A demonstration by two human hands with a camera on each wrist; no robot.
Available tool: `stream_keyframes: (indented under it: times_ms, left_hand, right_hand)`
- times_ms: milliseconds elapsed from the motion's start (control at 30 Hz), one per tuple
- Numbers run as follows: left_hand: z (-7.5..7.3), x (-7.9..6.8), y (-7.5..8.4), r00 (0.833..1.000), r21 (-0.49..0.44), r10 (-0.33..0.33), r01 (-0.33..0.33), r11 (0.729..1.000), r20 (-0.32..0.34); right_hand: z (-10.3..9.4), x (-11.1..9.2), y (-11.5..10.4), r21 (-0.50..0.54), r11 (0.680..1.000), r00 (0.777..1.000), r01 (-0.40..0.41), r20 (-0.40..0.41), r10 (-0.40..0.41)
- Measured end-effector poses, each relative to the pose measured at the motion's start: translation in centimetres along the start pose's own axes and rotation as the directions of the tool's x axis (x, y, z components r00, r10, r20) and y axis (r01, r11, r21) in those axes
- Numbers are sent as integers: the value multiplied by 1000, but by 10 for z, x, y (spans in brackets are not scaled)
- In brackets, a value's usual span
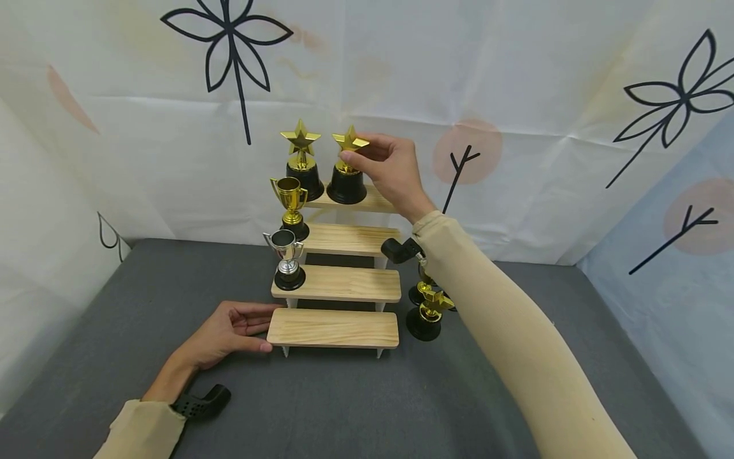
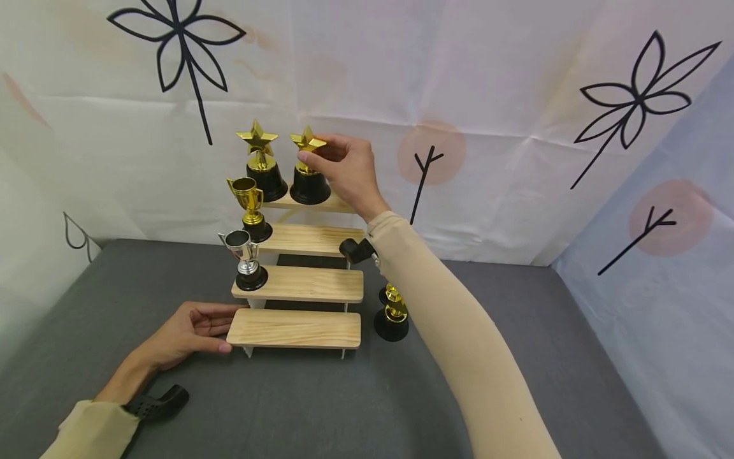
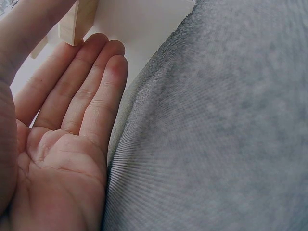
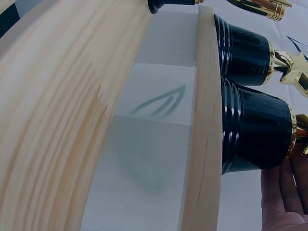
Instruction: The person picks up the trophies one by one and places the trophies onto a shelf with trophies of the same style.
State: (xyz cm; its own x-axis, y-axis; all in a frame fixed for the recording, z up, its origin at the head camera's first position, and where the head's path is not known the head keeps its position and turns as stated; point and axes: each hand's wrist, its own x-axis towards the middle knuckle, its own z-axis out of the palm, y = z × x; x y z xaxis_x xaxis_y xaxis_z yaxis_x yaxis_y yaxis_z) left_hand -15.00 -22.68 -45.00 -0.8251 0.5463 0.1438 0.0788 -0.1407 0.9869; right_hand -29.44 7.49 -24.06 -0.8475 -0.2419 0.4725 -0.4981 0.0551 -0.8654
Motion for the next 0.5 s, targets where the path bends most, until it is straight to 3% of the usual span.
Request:
stream_keyframes:
  times_ms: [500]
  left_hand:
    - [0, 0, 1, 1000, 2, 2, -2, 1000, 3]
  right_hand:
    - [0, 0, 0, 3, 1000, 1000, -14, -1, 14]
